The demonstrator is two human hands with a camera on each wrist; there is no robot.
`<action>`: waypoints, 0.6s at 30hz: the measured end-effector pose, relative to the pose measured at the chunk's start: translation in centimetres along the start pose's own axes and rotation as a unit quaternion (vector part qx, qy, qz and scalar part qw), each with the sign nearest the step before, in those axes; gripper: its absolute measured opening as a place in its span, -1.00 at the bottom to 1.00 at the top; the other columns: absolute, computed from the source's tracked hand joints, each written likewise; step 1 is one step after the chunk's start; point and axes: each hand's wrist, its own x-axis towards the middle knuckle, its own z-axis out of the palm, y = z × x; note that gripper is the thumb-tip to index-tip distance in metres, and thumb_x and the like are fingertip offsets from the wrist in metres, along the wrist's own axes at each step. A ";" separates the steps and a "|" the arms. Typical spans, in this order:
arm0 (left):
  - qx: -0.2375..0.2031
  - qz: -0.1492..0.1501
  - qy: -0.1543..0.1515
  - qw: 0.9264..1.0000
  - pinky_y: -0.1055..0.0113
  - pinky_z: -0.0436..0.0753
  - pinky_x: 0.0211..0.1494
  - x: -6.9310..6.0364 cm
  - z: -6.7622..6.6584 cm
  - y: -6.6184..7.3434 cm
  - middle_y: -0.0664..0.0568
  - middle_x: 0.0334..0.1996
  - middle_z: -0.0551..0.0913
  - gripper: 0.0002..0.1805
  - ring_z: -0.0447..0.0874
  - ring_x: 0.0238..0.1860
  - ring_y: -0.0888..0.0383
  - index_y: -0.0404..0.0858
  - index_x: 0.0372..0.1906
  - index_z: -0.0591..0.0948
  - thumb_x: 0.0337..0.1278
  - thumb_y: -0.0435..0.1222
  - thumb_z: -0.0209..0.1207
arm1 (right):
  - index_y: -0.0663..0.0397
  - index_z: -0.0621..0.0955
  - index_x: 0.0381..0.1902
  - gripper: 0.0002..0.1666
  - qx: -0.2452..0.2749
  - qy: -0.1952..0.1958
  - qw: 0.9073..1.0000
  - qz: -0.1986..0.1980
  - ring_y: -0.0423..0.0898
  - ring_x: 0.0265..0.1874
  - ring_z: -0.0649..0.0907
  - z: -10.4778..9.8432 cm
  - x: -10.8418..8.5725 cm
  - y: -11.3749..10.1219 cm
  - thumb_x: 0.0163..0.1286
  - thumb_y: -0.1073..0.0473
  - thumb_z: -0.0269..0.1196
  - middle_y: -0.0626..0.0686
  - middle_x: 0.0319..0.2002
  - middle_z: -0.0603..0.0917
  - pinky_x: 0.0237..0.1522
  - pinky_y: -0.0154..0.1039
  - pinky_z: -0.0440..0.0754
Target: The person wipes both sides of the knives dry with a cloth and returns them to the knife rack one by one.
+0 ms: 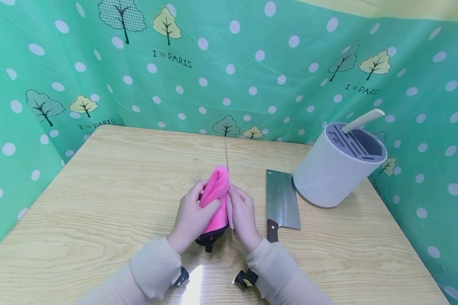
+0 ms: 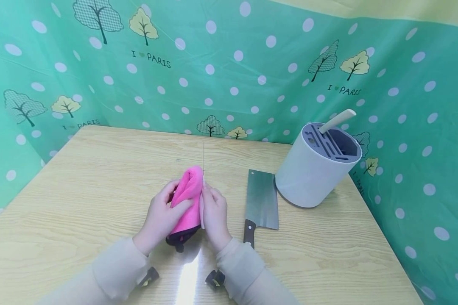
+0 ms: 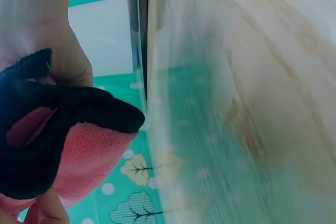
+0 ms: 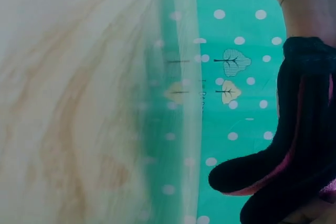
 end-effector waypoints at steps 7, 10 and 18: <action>-0.003 -0.004 -0.006 1.000 0.33 0.63 -0.30 -0.6 0.3 0.2 -0.09 -0.26 0.67 -0.51 0.59 -0.37 0.15 -0.11 0.18 0.57 0.07 -0.38 0.26 | 0.25 0.67 0.04 -0.60 -0.001 0.026 1.000 -0.016 -0.01 0.19 0.60 0.1 0.3 0.0 0.54 0.12 0.02 0.14 0.11 0.69 0.32 -0.09 0.48; -0.008 -0.004 -0.009 1.000 0.34 0.65 -0.30 -0.9 0.4 0.3 -0.08 -0.25 0.68 -0.51 0.60 -0.37 0.16 -0.11 0.17 0.58 0.06 -0.39 0.26 | 0.20 0.68 0.02 -0.60 0.004 0.029 1.000 -0.008 -0.13 0.01 0.64 0.0 0.5 -0.2 0.55 0.11 0.00 0.05 -0.08 0.74 0.18 -0.21 0.58; -0.019 -0.001 -0.023 1.000 0.35 0.65 -0.35 -1.9 0.8 0.8 -0.07 -0.27 0.70 -0.52 0.62 -0.41 0.18 -0.10 0.14 0.60 0.03 -0.41 0.26 | 0.32 0.60 0.09 -0.57 0.062 0.028 0.998 -0.004 -0.26 -0.14 0.64 -0.2 0.8 -0.8 0.58 0.16 -0.08 -0.07 -0.20 0.68 0.00 -0.41 0.62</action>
